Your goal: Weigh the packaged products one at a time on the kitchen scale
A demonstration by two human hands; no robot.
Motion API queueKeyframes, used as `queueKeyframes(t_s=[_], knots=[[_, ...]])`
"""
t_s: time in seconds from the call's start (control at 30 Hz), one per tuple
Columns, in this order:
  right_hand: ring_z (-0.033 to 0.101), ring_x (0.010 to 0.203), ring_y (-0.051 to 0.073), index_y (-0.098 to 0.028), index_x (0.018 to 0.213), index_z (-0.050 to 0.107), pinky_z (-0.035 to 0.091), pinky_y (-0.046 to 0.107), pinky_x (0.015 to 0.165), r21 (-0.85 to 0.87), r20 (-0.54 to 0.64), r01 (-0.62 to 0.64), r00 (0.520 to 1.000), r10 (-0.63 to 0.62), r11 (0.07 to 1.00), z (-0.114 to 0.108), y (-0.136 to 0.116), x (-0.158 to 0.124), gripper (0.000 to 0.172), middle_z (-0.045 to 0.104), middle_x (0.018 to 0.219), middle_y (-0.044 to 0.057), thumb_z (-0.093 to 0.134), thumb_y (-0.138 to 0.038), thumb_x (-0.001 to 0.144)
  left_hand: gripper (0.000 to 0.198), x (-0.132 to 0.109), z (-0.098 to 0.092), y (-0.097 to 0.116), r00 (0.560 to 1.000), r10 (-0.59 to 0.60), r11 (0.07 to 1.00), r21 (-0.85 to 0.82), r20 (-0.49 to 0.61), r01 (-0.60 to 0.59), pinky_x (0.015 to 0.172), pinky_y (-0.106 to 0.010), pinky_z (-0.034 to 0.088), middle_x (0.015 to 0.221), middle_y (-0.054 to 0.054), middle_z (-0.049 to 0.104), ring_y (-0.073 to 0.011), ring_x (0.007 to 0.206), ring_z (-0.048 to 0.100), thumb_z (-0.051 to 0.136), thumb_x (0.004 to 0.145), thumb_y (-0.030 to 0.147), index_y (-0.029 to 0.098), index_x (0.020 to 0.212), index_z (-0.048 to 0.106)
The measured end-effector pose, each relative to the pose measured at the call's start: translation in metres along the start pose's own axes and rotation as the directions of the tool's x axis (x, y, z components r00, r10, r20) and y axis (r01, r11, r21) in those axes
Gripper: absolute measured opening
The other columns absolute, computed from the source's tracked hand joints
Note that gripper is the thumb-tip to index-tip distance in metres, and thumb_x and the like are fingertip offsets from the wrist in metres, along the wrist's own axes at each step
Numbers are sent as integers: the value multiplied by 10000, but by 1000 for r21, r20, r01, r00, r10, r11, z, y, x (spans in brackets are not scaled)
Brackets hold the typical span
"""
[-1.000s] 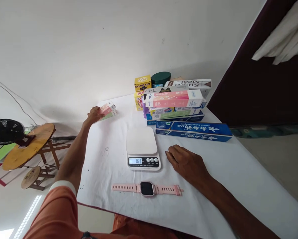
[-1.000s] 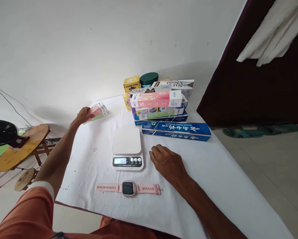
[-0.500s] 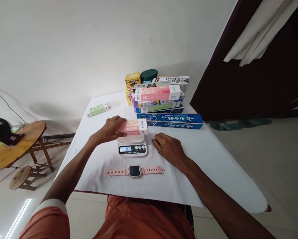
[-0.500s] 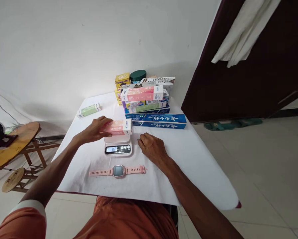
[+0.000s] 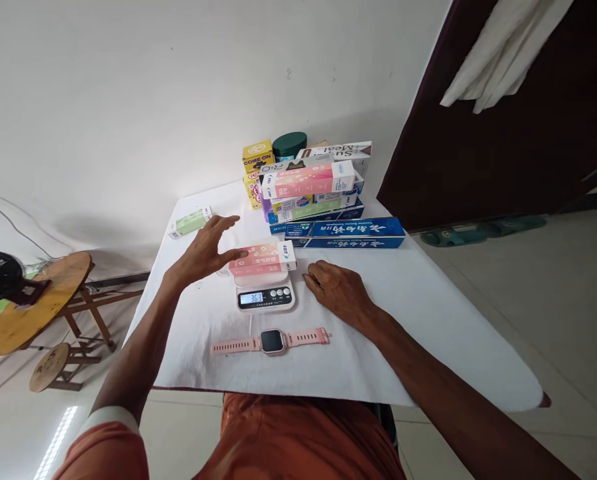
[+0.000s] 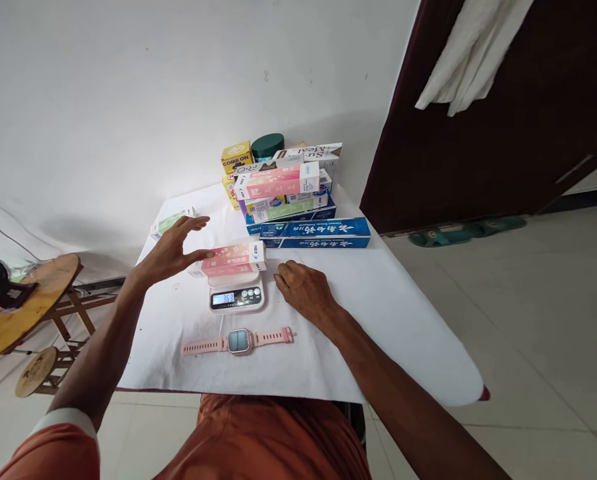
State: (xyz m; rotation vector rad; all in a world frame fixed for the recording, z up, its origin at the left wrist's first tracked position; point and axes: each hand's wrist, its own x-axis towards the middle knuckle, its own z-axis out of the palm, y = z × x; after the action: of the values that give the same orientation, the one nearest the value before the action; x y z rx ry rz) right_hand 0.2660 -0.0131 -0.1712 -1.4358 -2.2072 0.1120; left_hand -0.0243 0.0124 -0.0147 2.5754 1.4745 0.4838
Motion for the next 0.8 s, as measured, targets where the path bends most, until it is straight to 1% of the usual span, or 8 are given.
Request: queueKeyframes(t_s=[0.1, 0.2, 0.3, 0.43, 0.5, 0.57, 0.67, 0.8], knots=[[620, 736, 168, -183, 842, 658, 284, 292, 617, -19, 3, -14, 1000, 14, 1000, -1, -1, 1, 276, 697, 825, 59, 468, -250, 1030, 608, 0, 4, 5, 999, 3, 999, 42, 34, -5, 1075, -474, 495, 1366, -109, 622, -299, 1259, 623, 750, 935, 477, 277, 1464, 530], [639, 761, 170, -183, 838, 660, 295, 296, 627, -35, 15, -8, 1000, 8, 999, -3, -2, 3, 276, 706, 839, 61, 471, -230, 1033, 599, 2, 26, 7, 986, -21, 994, 109, 164, 3, 1067, -526, 483, 1338, -118, 637, -328, 1258, 615, 780, 909, 418, 265, 1439, 547], [656, 786, 172, -178, 844, 670, 310, 296, 639, -49, 39, -8, 999, 10, 999, -7, -4, 4, 283, 715, 856, 67, 470, -213, 1042, 513, 4, 43, 7, 969, -52, 987, 163, 242, 12, 1013, -524, 500, 1245, -116, 664, -328, 1181, 640, 761, 908, 316, 245, 1381, 576], [685, 837, 185, -170, 900, 704, 325, 300, 640, -70, 96, -27, 995, 33, 997, -12, -7, 7, 282, 740, 911, 83, 467, -200, 1050, 451, 16, 36, 12, 978, 0, 995, 100, 206, -21, 911, -453, 539, 1202, -98, 665, -299, 1079, 662, 753, 907, 320, 247, 1323, 596], [698, 869, 192, -169, 934, 717, 338, 306, 645, -70, 122, -33, 992, 41, 997, -14, -9, 8, 286, 757, 971, 95, 462, -208, 1058, 469, 29, 30, 23, 987, 57, 996, 66, 148, -68, 908, -436, 545, 1216, -100, 659, -289, 1073, 661, 752, 915, 347, 239, 1339, 582], [707, 890, 198, -170, 960, 725, 349, 309, 652, -72, 144, -42, 988, 52, 997, -16, -10, 8, 293, 765, 1013, 100, 457, -221, 1066, 489, 48, 32, 40, 985, 132, 986, 84, 107, -142, 946, -444, 540, 1259, -119, 649, -297, 1118, 650, 736, 931, 354, 228, 1369, 559], [716, 909, 206, -170, 980, 728, 361, 309, 663, -82, 162, -52, 985, 65, 995, -18, -11, 9, 285, 764, 1007, 95, 462, -224, 1064, 476, 86, 53, 66, 970, 211, 956, 179, 122, -231, 1002, -472, 517, 1313, -147, 639, -325, 1201, 624, 701, 957, 334, 221, 1391, 541], [719, 929, 205, -169, 982, 722, 377, 299, 680, -79, 151, -50, 987, 62, 996, -18, -11, 8, 240, 761, 1000, 88, 493, -202, 1048, 453, 131, 89, 89, 974, 171, 936, 286, 146, -207, 1048, -500, 482, 1335, -163, 633, -354, 1256, 602, 730, 934, 300, 205, 1349, 574]])
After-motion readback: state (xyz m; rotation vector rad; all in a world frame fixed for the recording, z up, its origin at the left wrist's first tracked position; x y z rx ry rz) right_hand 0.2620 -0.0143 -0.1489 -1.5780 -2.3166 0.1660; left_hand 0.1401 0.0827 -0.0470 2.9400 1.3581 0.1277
